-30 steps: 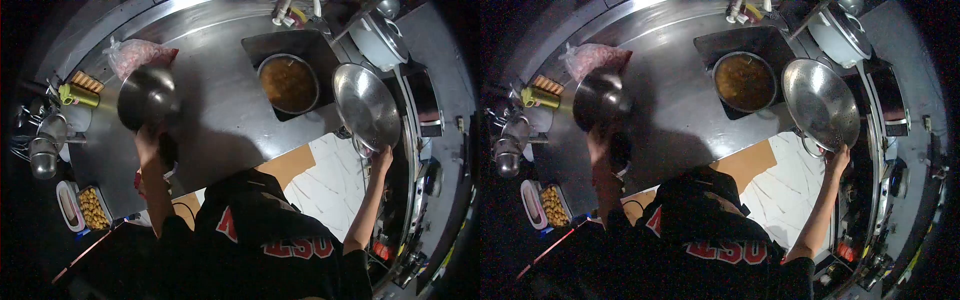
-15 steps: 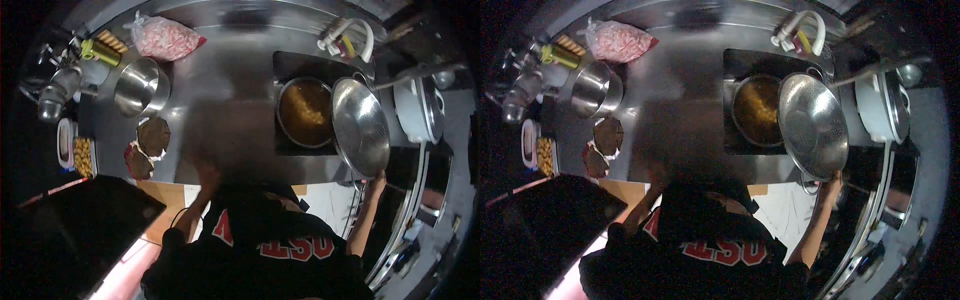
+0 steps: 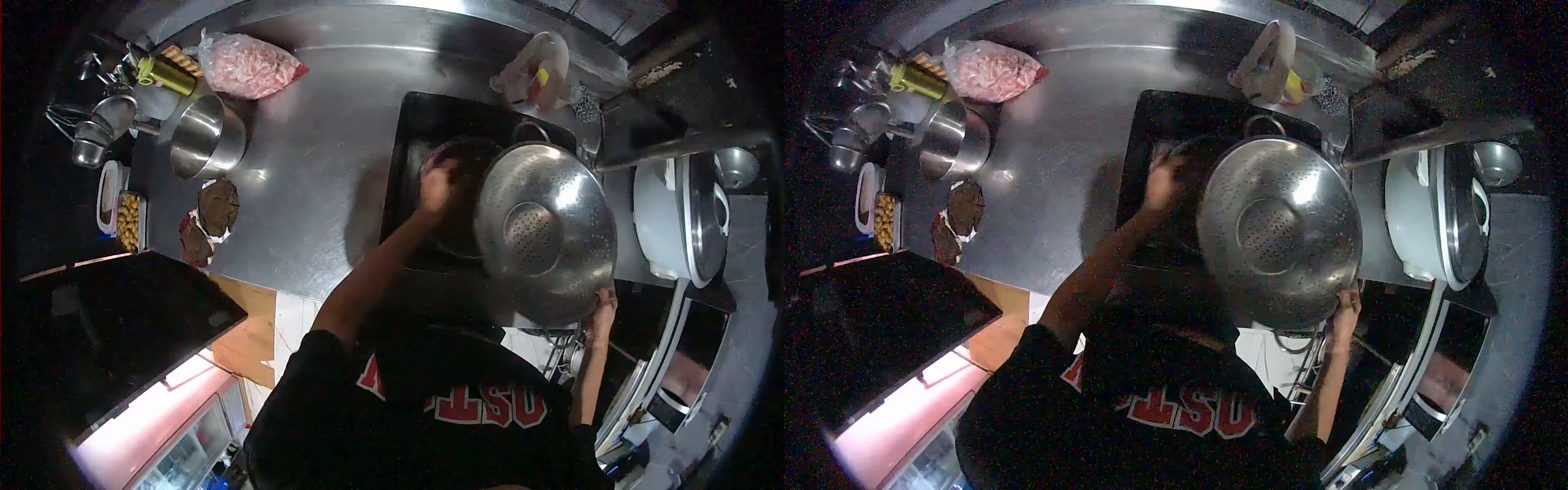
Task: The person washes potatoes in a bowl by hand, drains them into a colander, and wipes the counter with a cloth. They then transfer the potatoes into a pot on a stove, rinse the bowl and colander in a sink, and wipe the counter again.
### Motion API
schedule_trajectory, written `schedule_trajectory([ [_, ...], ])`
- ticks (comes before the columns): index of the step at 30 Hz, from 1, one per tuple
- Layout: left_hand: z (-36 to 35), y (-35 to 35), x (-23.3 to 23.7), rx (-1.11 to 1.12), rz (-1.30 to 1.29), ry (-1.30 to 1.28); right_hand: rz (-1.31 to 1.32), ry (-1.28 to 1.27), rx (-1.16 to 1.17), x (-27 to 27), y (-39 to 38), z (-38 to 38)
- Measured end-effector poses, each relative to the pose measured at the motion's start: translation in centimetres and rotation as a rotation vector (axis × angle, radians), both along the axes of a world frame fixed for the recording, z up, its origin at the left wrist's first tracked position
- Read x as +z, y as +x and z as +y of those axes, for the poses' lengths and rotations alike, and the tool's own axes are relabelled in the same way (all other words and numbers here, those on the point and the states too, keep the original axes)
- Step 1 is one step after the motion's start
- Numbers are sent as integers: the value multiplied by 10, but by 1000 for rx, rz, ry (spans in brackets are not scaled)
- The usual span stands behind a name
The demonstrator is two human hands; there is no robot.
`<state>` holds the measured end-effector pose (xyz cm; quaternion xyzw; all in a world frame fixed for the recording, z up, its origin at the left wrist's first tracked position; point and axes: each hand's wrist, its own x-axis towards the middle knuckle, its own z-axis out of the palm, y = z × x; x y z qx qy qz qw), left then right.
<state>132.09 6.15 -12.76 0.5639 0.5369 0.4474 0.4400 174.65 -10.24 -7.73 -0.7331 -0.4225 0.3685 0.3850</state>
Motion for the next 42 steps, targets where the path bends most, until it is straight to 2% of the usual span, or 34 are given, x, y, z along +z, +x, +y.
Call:
schedule_trajectory([
  [1, -10, -4, 13, 43, -84, -150, 134, 15, -18, 20, -33, 10],
  [2, -23, -4, 59, 142, -342, -430, 269, 28, -39, 31, -51, 19],
  [3, -36, -7, 71, 142, -334, -435, 264, -1, 11, -2, -41, 24],
  [4, -47, -10, 80, 122, -276, -372, 258, -29, 61, -34, -33, 29],
  [5, -55, -16, 83, 100, -220, -308, 331, -18, 52, -38, -45, 41],
  [6, -62, -25, 80, 197, -29, -287, 403, -8, 42, -40, -58, 53],
  [7, -67, -40, 72, 290, 165, -265, 601, -28, -49, -14, -101, 71],
  [8, -67, -76, 54, 330, 65, -361, 418, 86, 255, 2, -128, 89],
  [9, -63, -108, 41, 364, -28, -465, 90, 220, 551, -14, -132, 114],
  [10, -63, -121, 50, 468, 113, -372, -230, 427, 764, -29, -137, 139],
  [11, -61, -130, 62, 567, 254, -273, -469, 520, 872, -44, -135, 146],
  [12, -54, -138, 66, 672, 145, -234, -704, 638, 950, -47, -140, 153],
  [14, -41, -162, 56, 773, -82, -156, 592, -117, 343, -41, -140, 140],
  [15, -34, -177, 44, 773, -199, -111, 593, -119, 318, -54, -134, 144],
  [16, -27, -180, 48, 832, -192, -179, -111, -313, 596, -82, -125, 156],
  [17, -22, -183, 52, 894, -185, -247, -472, -412, 701, -114, -114, 163],
  [18, -23, -195, 33, 867, -376, -146, -830, -512, 817, -145, -104, 169],
  [19, -22, -200, 28, 854, -372, -153, -847, -572, 841, -184, -95, 170],
  [21, -24, -213, 22, 667, -382, -69, -852, -639, 865, -273, -67, 150],
  [22, -28, -219, 17, 657, -310, -77, -1035, -279, 949, -323, -45, 131],
  [23, -31, -225, 12, 648, -237, -85, -1107, -92, 986, -333, -43, 123],
  [24, -33, -175, 56, 764, -471, -175, -1191, 101, 1003, -341, -42, 114],
  [25, -46, -157, 50, 893, -459, -199, -931, -206, 808, -325, -59, 108],
  [26, -60, -143, 39, 1018, -445, -220, -779, -352, 708, -334, -62, 104],
  [27, -74, -118, 24, 987, -320, -211, -642, -482, 585, -345, -64, 99],
  [28, -84, -88, 4, 706, -36, -92, -563, -463, 392, -342, -71, 98],
  [29, -67, -36, 21, 655, -370, -248, -496, -387, 199, -336, -79, 98],
  [31, -33, 2, -3, 368, 313, -233, -444, -212, -42, -333, -88, 102],
  [32, -23, 3, -43, 346, 320, -214, -426, -149, -120, -333, -93, 104],
  [33, -10, -2, -110, 373, 392, -120, -419, -168, -140, -333, -93, 107],
  [34, 12, -7, -156, 396, 455, -16, -420, -212, -127, -332, -93, 108],
  [36, 50, -13, -182, 305, 398, -37, -413, -269, -124, -331, -95, 105],
  [40, 88, -27, -220, 91, -18, -432, -403, -326, -127, -335, -99, 108],
  [42, 95, -33, -233, 25, -152, -525, -400, -348, -122, -338, -101, 108],
])
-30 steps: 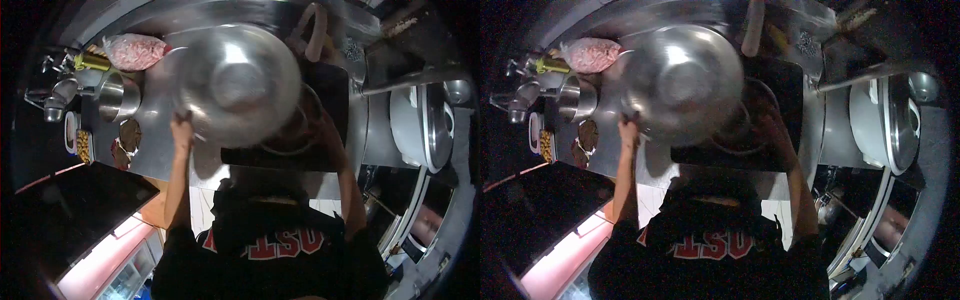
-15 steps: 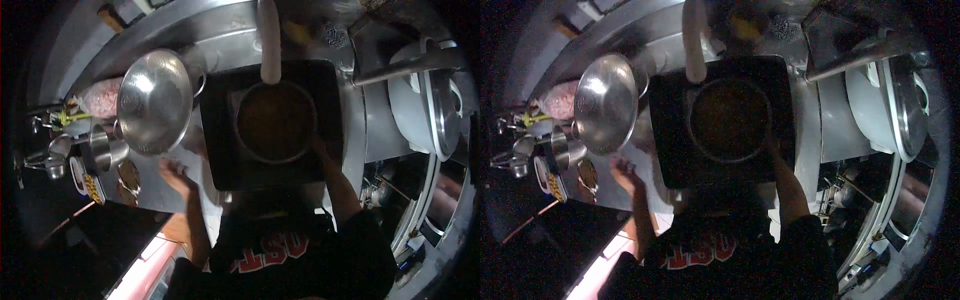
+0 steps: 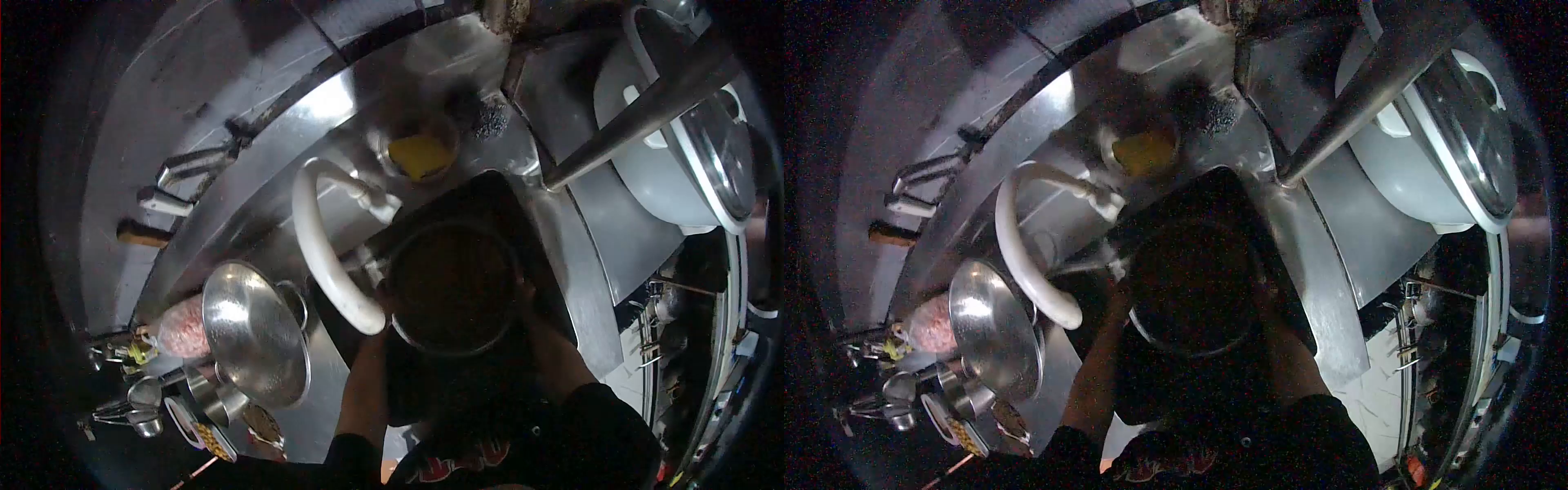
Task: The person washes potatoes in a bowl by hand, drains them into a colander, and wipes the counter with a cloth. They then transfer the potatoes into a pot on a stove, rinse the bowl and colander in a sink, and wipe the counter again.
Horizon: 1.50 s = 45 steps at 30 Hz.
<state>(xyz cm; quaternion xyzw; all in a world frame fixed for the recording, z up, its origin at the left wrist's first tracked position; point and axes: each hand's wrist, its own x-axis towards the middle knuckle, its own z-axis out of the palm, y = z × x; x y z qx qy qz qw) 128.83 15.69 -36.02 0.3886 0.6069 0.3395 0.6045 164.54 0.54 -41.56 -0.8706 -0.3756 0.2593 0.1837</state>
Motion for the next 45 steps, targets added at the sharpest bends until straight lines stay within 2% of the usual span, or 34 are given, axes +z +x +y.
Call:
schedule_trajectory([
  [10, -8, -31, -45, -37, -265, -91, 6, -55, 44, -8, -3, -2],
  [19, -36, -37, -6, 93, -40, -201, -35, -70, 124, -5, 0, 3],
  [24, -39, -32, 18, 177, 109, -228, -206, -79, 277, 11, 10, 5],
  [25, -39, -32, 20, 191, 149, -235, -49, -76, 195, 22, 12, 11],
  [26, -38, -29, 27, 209, 210, -254, 309, -68, -28, 43, 12, 21],
  [27, -35, -25, 40, 214, 286, -259, 304, -70, -22, 57, 11, 20],
  [28, -35, -27, 43, 195, 394, -220, 227, 59, -6, 70, 10, 19],
  [29, -41, -44, 29, 31, 714, 7, 150, 185, 11, 81, 8, 17],
  [30, -36, -27, 56, 204, 602, 14, 148, 185, 14, 91, 4, 14],
  [31, -30, -8, 88, 378, 487, 39, 99, 306, 18, 102, -1, 13],
  [33, -28, -24, 84, 239, 700, 104, 48, 432, 25, 138, -7, 18],
  [34, -27, -27, 86, 193, 771, 128, 208, 273, -69, 170, -6, 26],
  [35, -24, -19, 104, 246, 767, 136, 365, 110, -163, 199, -5, 30],
  [36, -19, -10, 121, 298, 762, 148, 361, 116, -163, 219, -6, 33],
  [38, -14, -2, 145, 283, 707, 196, 401, -49, -294, 249, -7, 35],
  [39, -14, -2, 150, 265, 658, 236, 400, -45, -294, 260, -8, 35],
  [42, -15, -23, 126, 241, 594, 261, 471, -34, -381, 276, -11, 29],
  [44, -16, -23, 127, 248, 568, 240, 594, 220, -395, 274, -11, 21],
  [45, -16, -19, 136, 250, 543, 216, 591, 221, -396, 272, -11, 17],
])
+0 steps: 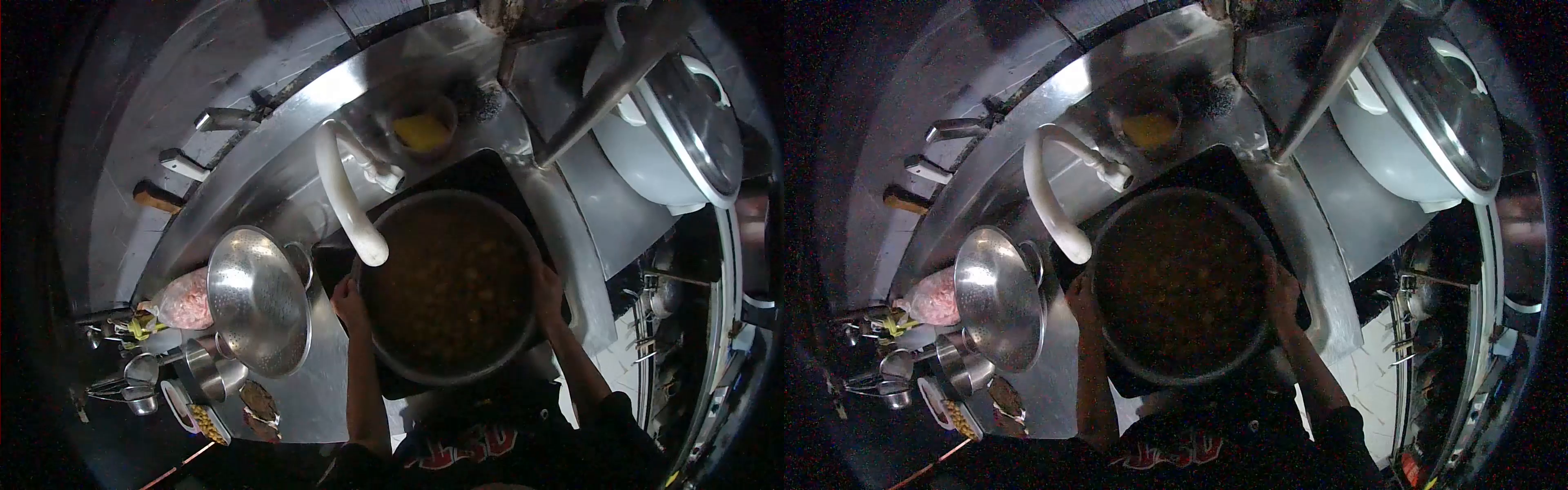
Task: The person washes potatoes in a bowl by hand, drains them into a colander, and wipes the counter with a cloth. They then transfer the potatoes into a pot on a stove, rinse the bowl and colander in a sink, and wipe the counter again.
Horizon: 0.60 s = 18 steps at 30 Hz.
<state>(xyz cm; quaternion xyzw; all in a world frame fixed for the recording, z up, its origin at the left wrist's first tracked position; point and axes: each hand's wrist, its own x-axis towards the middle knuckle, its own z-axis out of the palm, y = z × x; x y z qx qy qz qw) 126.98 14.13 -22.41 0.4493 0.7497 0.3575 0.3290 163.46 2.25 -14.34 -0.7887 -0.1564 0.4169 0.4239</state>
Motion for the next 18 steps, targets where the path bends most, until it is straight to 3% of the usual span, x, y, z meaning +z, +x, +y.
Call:
schedule_trajectory([
  [3, -8, 19, 33, 13, -55, 16, -13, -4, -5, 3, 4, -10],
  [5, -11, 16, 32, 20, -59, 5, 3, -53, 79, 15, 6, -16],
  [9, -12, 17, 47, -11, 47, -98, 32, -8, 36, 34, -1, -23],
  [18, -16, 20, 79, -3, 88, 6, 73, -9, -32, 53, -6, -32],
])
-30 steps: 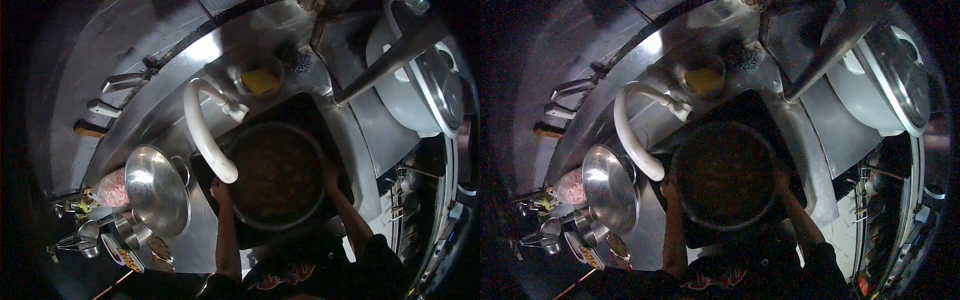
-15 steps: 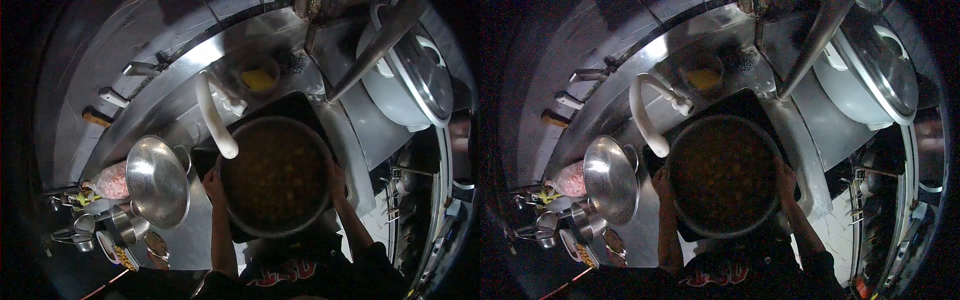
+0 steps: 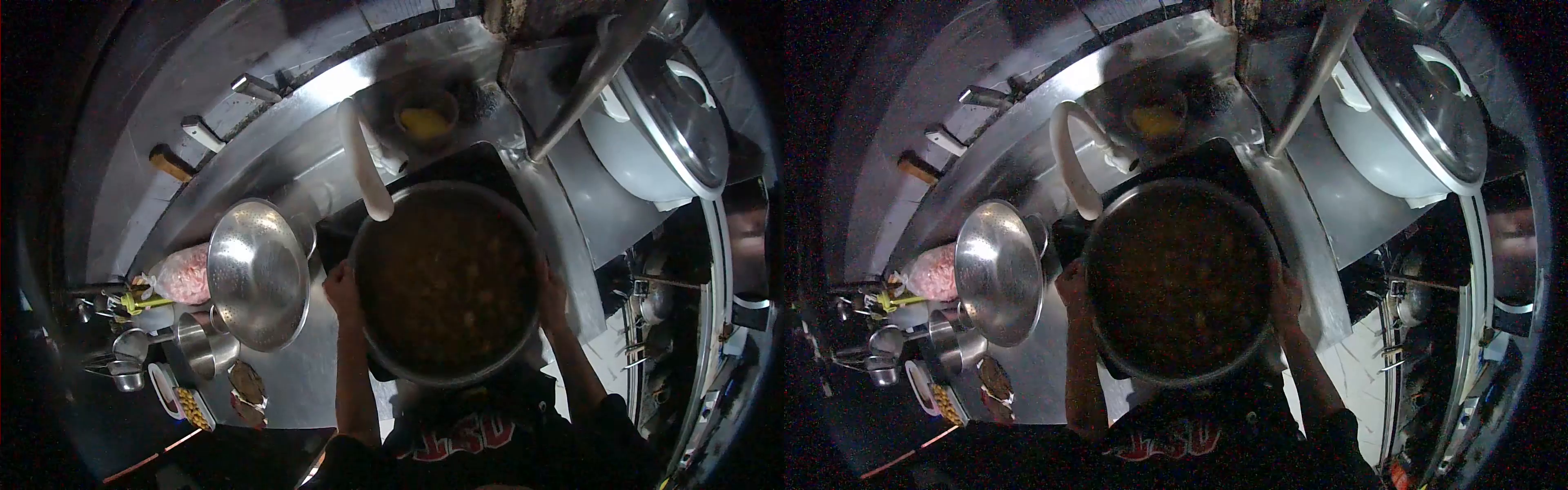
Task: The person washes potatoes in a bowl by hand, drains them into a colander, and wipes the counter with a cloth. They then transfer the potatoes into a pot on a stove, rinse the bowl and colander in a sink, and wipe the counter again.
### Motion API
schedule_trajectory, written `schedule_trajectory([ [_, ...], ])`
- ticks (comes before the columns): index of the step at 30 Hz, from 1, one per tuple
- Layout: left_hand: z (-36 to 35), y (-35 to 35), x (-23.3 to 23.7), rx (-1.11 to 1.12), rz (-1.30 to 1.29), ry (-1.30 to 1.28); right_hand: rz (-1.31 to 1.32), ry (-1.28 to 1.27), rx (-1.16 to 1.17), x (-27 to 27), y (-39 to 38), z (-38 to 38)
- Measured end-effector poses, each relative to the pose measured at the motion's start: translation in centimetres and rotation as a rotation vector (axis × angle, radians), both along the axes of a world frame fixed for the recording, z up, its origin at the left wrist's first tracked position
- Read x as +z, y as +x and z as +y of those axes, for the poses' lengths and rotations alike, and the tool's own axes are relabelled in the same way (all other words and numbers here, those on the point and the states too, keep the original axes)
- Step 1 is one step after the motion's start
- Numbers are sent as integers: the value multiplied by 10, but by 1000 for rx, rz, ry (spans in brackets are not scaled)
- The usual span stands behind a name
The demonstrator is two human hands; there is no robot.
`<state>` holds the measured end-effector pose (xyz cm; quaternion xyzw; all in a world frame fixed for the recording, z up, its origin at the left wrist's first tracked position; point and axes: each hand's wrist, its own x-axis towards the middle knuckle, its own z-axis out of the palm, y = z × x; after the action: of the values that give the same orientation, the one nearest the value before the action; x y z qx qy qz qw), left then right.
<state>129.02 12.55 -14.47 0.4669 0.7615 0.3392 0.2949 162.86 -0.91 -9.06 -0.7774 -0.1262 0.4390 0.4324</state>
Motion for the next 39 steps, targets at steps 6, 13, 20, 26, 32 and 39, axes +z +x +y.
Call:
schedule_trajectory([
  [6, -3, -9, -5, -23, -168, 6, -102, 116, 73, -19, 13, -16],
  [13, -17, 5, 29, -45, -26, -54, -103, 130, 150, 39, 5, -27],
  [20, -33, 12, 34, -45, -211, -69, -50, 148, 119, 31, 15, -54],
  [26, -42, 9, 22, -60, -171, -22, 85, 206, -54, 24, 12, -72],
  [32, -48, 11, 28, -96, -370, 26, -86, 150, -12, 55, -2, -84],
  [39, -41, 10, 11, 3, -231, 190, -141, 139, -35, 65, -13, -94],
])
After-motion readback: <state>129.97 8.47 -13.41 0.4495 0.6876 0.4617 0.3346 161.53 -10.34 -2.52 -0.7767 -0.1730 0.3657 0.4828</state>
